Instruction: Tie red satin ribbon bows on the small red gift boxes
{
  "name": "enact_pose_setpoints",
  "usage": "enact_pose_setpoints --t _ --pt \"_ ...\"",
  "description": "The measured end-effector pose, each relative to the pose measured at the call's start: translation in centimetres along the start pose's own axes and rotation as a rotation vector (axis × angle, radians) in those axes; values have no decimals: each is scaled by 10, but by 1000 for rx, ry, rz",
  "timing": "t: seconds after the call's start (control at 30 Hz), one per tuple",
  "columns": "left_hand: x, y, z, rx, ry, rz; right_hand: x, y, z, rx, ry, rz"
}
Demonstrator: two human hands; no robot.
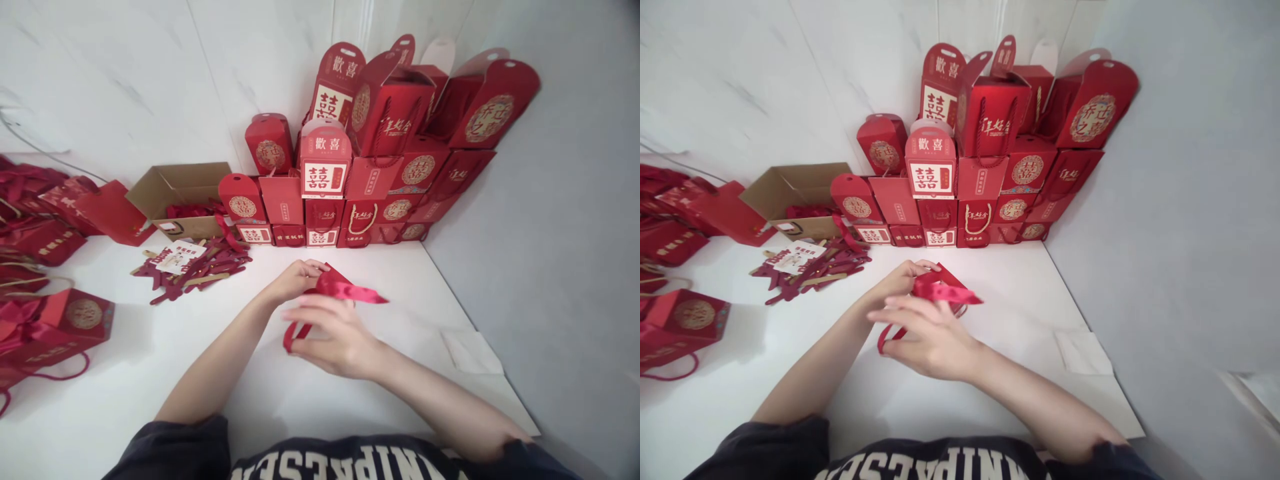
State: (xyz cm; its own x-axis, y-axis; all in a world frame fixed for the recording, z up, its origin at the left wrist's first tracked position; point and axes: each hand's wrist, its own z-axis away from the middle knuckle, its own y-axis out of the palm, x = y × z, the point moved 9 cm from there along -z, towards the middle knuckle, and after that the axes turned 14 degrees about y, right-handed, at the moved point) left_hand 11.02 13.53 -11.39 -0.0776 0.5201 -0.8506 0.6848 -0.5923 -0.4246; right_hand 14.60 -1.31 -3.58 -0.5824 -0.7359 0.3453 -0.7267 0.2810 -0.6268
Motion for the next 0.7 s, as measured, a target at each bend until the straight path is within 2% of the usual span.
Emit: enact_pose_setpoints --t 0.1,0.17,0.23,0.33,0.4,0.47,0.57,0.63,0.7 --pt "3 6 1 73 -31 19 28 53 11 217 -327 251" --pt "2 8 1 94 -28 2 35 77 16 319 -437 311" --pt "2 10 1 98 -21 -16 38 90 14 366 -443 290" --pt "4 10 2 81 -18 -37 40 95 9 398 -384 198" --pt "5 10 3 69 -20 -54 36 92 4 449 -268 55" --pt "6 10 3 57 -28 -67 29 81 -1 529 -106 -223" --pt "7 9 3 50 -55 -54 -1 51 -12 561 212 -712" --pt "6 9 3 54 -60 -28 -44 21 -19 421 488 -818" --pt "6 10 3 59 -57 -12 -94 -21 -23 169 697 -695"
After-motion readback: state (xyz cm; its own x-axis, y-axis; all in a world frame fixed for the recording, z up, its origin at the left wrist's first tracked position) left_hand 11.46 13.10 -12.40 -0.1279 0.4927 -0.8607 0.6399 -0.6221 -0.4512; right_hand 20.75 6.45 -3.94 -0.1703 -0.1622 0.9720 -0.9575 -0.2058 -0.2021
